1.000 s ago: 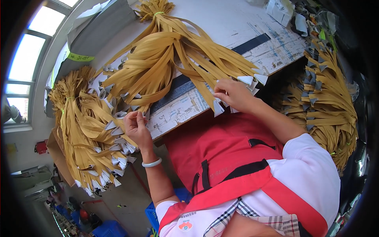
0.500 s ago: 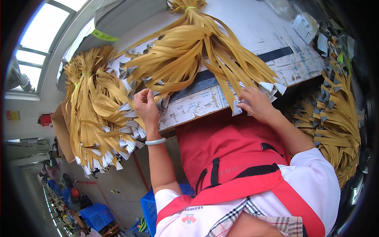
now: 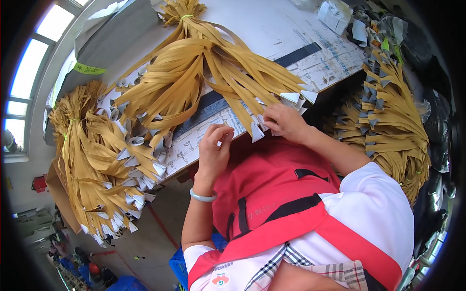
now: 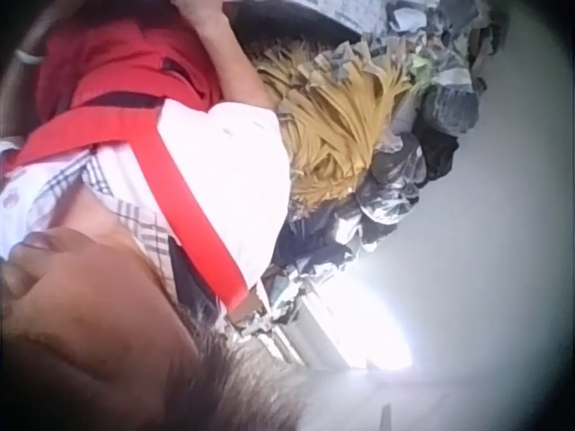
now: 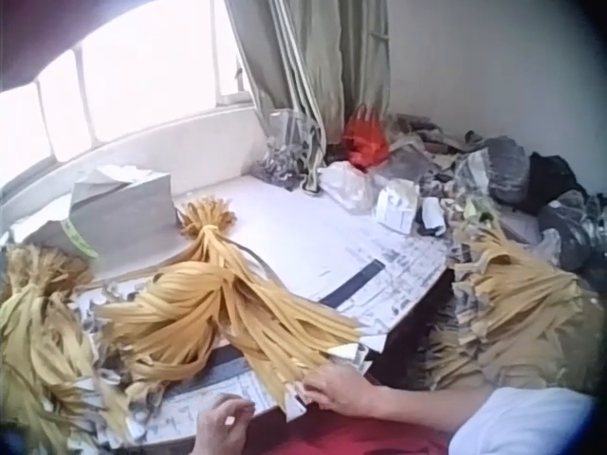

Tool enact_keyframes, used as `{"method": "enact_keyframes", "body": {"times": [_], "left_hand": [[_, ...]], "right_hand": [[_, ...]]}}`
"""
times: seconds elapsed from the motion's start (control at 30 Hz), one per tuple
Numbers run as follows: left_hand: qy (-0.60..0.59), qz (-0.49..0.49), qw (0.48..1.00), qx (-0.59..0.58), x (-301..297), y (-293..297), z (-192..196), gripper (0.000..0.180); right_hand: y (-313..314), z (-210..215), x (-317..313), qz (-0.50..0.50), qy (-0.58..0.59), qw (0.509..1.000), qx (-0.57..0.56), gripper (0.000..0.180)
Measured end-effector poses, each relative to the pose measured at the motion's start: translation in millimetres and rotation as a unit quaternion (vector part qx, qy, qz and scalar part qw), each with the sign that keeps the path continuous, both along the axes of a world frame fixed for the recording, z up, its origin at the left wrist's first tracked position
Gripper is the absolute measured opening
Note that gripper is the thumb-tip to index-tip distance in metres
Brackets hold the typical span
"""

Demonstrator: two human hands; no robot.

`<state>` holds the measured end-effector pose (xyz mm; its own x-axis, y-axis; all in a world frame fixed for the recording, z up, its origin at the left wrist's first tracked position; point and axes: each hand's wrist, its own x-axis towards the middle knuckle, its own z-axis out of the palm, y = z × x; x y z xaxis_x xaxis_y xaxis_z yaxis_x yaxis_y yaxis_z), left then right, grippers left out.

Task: The recorder is assembling yellow lanyards by attaching clips or labels at a workbench in a factory setting.

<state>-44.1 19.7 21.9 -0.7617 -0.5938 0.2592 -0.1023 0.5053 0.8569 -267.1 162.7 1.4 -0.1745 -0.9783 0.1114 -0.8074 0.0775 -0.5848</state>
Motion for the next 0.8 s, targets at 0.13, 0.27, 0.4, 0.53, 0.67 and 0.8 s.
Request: {"method": "enact_keyframes", "body": {"times": [0.13,0.27,0.4,0.53,0.67,0.8], "left_hand": [[-0.026,-0.042,0.999,0.014,-25.9,19.7,-7.4,0.013],[-0.032,-0.066,0.992,-0.101,-41.1,32.6,-12.7,0.023],[-0.007,-0.097,0.983,-0.156,-53.5,42.9,2.1,0.038],[0.047,-0.071,0.988,-0.130,-55.1,42.3,20.5,0.043],[0.028,-0.056,0.996,-0.070,-49.9,35.4,34.9,0.042],[0.014,-0.095,0.993,0.068,-34.0,21.4,18.8,0.034]], "right_hand": [[-0.9,8.0,6.1,-0.074,-0.070,0.992,0.069,0.019],[3.2,2.5,8.5,-0.061,-0.034,0.996,0.053,0.017],[7.4,28.3,6.8,-0.044,-0.106,0.993,-0.006,0.016],[11.7,64.1,24.7,-0.109,-0.277,0.954,-0.039,0.012],[13.1,69.7,31.6,-0.087,-0.413,0.901,-0.106,0.010],[7.4,64.8,25.1,0.015,-0.487,0.867,-0.100,0.010]]}}
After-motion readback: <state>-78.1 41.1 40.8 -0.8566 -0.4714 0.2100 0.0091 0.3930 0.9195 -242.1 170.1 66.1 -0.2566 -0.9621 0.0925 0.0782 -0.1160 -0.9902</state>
